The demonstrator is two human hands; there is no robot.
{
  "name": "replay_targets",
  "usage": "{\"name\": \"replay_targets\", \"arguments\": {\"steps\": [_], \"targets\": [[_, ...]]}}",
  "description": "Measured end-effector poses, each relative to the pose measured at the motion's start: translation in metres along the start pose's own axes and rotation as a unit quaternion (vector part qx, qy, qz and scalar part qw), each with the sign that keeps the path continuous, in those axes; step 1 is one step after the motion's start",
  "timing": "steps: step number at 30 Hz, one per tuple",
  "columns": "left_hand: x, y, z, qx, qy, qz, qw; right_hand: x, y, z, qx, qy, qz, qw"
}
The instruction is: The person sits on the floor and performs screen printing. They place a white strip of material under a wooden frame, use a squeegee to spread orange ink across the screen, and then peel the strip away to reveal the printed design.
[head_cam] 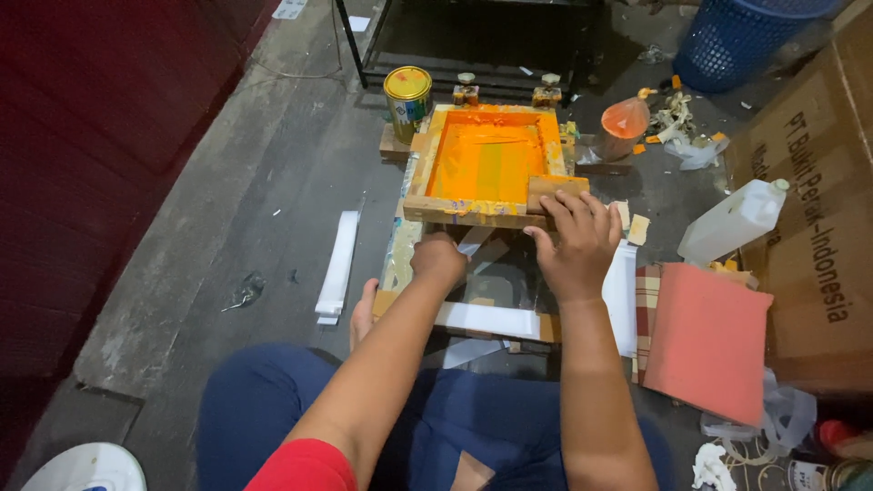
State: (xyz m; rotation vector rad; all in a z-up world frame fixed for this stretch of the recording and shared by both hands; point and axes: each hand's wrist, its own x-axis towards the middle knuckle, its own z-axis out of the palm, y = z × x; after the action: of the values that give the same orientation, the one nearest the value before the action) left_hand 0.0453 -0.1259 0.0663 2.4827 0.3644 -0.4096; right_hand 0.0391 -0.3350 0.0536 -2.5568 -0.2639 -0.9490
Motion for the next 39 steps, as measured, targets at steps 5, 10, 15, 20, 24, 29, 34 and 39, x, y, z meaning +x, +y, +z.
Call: {"name": "replay_targets", "arguments": {"steps": [5,10,15,20,24,29,34,39], "targets": [[0.012,-0.024,0.021,-0.029,0.013,0.025,0.999,-0.002,0.000,0.000,-0.007,0.001,0.002,1.000],[0.020,-0.062,0.028,-0.109,0.008,0.056,0.992,-0.001,-0.004,-0.003,0.006,-0.005,0.009,1.000],[-0.037,-0.078,-0.012,-0.263,-0.059,0.096,0.958,-0.004,-0.004,-0.002,0.001,-0.028,0.005,1.000],[-0.118,-0.090,-0.049,-0.318,-0.130,0.078,0.936,-0.011,0.004,0.005,-0.012,-0.049,-0.011,0.999],[-0.137,-0.118,-0.055,-0.404,-0.189,0.111,0.888,-0.023,0.004,0.014,-0.026,-0.098,-0.005,0.995],[-0.146,-0.140,-0.044,-0.403,-0.224,0.118,0.879,-0.040,0.008,0.025,-0.066,-0.094,-0.066,0.991],[-0.150,-0.155,-0.043,-0.395,-0.194,0.139,0.887,-0.049,0.002,0.034,-0.081,-0.103,-0.061,0.989],[-0.170,-0.151,-0.074,-0.450,-0.165,0.151,0.864,-0.054,-0.044,0.021,0.119,-0.110,0.034,0.986]]}}
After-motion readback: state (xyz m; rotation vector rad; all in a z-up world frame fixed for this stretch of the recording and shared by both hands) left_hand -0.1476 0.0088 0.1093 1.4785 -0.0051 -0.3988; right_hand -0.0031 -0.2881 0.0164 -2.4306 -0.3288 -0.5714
